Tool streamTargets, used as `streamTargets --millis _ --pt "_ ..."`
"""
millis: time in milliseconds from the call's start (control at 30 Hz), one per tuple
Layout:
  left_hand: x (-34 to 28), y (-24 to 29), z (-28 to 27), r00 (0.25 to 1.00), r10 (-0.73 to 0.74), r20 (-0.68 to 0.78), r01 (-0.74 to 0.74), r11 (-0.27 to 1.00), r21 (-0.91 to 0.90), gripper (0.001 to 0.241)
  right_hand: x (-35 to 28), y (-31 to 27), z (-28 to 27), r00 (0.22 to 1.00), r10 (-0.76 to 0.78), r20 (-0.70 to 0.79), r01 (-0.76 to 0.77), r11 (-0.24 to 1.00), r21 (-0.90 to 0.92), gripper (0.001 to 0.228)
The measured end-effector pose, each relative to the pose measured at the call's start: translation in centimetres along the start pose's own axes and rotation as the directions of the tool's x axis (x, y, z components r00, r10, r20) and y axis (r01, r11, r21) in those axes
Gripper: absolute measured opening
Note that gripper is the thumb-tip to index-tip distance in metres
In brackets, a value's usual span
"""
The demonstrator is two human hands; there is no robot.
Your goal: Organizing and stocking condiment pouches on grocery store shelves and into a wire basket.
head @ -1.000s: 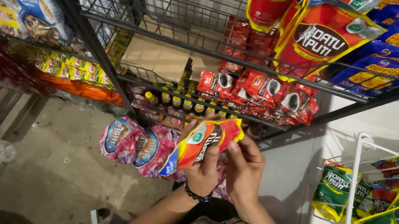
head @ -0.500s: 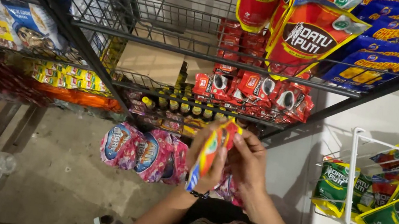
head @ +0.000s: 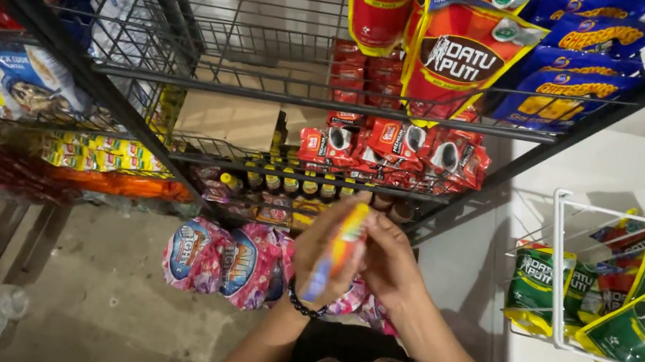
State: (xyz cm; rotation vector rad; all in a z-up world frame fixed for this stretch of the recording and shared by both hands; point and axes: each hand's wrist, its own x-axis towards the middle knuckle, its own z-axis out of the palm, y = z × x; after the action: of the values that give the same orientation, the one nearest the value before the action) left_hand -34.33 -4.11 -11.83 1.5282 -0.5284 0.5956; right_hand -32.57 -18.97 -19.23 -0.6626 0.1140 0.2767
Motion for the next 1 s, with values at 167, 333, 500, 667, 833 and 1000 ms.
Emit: streamTargets --millis 167,333,500,667,833,1000 --pt "-0.5 0.2 2.1 0.999 0.03 0.014 -0.03 0.998 0.062 0.052 2.2 4.1 -7.3 0.986 -0.069 -0.148 0.074 0.997 0.025 0.026" --pt "-1.8 -1.3 3.7 0.998 0.03 0.054 -0.037 0.992 0.121 0.077 1.7 5.4 -7.2 0.969 -0.138 -0.205 0.125 0.989 -0.075 0.051" --pt "-2.9 -2.3 4.4 0.999 -0.044 0.028 0.042 0.995 0.092 0.079 2.3 4.4 -6.8 0.972 -0.229 -0.049 0.228 0.973 -0.018 0.052" --pt "-2.5 -2.2 4.2 0.989 -0.131 -0.071 0.127 0.99 -0.057 0.08 3.0 4.2 -5.1 0.917 -0.391 -0.082 0.356 0.893 -0.276 0.029" --pt "-3.8 -5.6 3.0 0.922 -0.21 -0.326 0.141 0.965 -0.222 0.069 1.5 2.7 0.2 0.946 -0.256 -0.198 0.243 0.966 -0.09 0.023" --pt "-4.0 -6.7 1.7 0.856 -0.299 -0.422 0.23 0.951 -0.206 0.056 0.2 1.5 3.0 0.956 -0.215 -0.197 0.202 0.976 -0.086 0.021"
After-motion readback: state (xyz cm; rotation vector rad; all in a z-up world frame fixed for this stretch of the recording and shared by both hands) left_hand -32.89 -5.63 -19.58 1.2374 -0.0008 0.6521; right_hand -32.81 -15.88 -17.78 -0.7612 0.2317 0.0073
